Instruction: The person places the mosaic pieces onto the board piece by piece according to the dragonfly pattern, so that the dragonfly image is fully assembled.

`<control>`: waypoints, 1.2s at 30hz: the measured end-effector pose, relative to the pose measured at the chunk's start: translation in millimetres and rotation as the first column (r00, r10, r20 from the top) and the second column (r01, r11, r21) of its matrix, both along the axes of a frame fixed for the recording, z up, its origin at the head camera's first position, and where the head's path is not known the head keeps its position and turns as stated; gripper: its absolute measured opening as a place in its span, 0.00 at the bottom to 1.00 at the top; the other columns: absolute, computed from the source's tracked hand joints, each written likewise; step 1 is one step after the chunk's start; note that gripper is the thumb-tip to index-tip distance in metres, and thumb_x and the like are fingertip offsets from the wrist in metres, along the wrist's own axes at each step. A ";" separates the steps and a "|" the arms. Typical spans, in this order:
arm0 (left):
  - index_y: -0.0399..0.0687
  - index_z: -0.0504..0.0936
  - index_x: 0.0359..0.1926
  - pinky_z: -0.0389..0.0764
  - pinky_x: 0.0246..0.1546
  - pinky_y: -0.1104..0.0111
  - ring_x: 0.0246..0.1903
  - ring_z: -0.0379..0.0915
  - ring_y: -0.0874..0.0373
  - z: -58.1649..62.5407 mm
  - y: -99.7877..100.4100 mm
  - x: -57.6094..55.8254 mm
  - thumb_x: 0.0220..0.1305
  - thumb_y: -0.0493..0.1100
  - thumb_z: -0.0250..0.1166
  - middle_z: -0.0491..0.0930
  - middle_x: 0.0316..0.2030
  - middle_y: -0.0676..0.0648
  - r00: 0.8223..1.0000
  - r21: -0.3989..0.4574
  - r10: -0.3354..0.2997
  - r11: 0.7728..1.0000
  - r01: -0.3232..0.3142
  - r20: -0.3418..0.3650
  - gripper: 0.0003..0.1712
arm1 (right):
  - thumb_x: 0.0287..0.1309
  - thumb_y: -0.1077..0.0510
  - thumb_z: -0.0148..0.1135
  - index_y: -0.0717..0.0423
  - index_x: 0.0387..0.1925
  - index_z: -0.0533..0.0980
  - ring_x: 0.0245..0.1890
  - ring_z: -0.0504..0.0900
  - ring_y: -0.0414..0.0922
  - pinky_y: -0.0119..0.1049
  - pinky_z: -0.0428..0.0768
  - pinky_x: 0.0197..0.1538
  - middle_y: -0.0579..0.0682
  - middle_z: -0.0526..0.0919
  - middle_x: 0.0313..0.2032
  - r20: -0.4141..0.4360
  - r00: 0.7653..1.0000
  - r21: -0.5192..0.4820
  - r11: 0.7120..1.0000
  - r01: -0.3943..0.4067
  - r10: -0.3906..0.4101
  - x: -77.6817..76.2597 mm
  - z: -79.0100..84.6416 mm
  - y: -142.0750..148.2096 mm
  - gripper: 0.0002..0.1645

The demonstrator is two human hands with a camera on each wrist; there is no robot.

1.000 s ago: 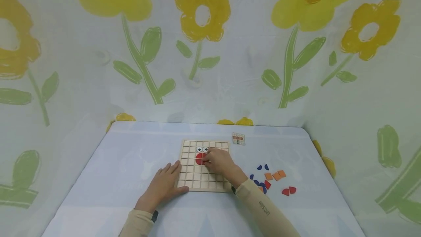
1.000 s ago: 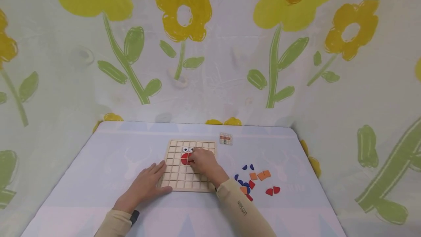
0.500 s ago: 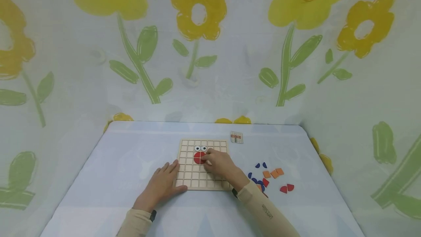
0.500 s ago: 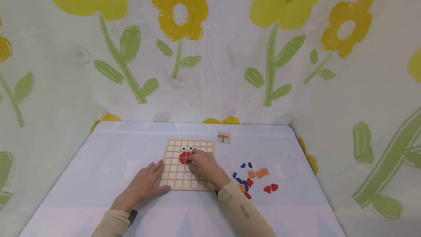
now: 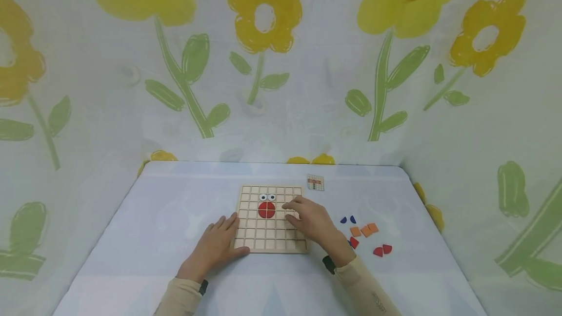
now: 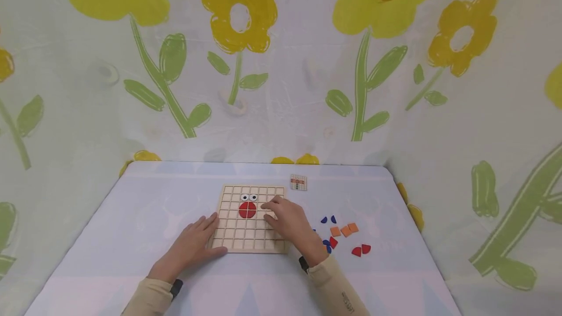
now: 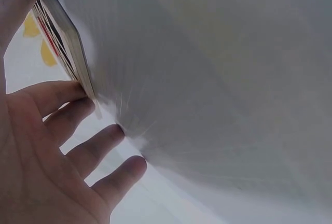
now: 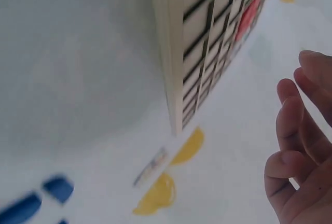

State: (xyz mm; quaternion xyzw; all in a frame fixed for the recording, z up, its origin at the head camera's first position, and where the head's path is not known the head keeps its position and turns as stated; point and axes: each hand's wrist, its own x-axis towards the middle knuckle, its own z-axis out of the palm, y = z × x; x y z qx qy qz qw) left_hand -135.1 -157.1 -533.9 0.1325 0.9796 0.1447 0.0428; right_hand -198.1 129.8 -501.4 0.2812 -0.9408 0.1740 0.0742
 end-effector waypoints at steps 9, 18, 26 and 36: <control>0.34 0.65 0.74 0.62 0.69 0.40 0.72 0.57 0.34 -2.0 0.4 0.8 0.59 0.71 0.67 0.61 0.75 0.39 1.000 -0.027 -0.009 1.000 0.009 0.003 0.56 | 0.55 0.56 0.77 0.45 0.54 0.84 0.34 0.82 0.37 0.30 0.83 0.34 0.41 0.84 0.45 -0.131 0.990 -0.056 0.997 0.047 -0.054 10.3 12.0 68.7 0.23; 0.34 0.64 0.74 0.62 0.69 0.39 0.72 0.56 0.34 -5.4 1.0 0.0 0.60 0.72 0.65 0.60 0.75 0.38 1.000 -0.024 -0.009 1.000 0.009 0.015 0.57 | 0.57 0.57 0.76 0.47 0.56 0.83 0.46 0.83 0.46 0.43 0.87 0.47 0.46 0.84 0.49 0.086 0.980 -0.002 0.983 0.182 -0.181 25.4 -1.4 136.5 0.24; 0.34 0.63 0.74 0.62 0.70 0.41 0.73 0.55 0.34 -7.4 -1.3 -4.5 0.59 0.71 0.66 0.60 0.75 0.38 1.000 -0.021 -0.005 1.000 0.006 0.012 0.57 | 0.59 0.57 0.74 0.49 0.56 0.83 0.46 0.83 0.49 0.47 0.87 0.49 0.50 0.84 0.50 0.156 0.963 0.009 0.975 0.223 -0.221 28.1 -12.2 167.1 0.22; 0.34 0.64 0.74 0.62 0.70 0.42 0.73 0.55 0.34 -1.7 0.5 -1.5 0.59 0.70 0.68 0.60 0.75 0.38 1.000 0.008 0.005 1.000 -0.005 0.026 0.57 | 0.57 0.60 0.75 0.50 0.50 0.85 0.46 0.82 0.49 0.50 0.85 0.52 0.49 0.84 0.46 0.235 0.938 0.097 0.967 0.237 -0.254 28.4 -19.7 171.2 0.18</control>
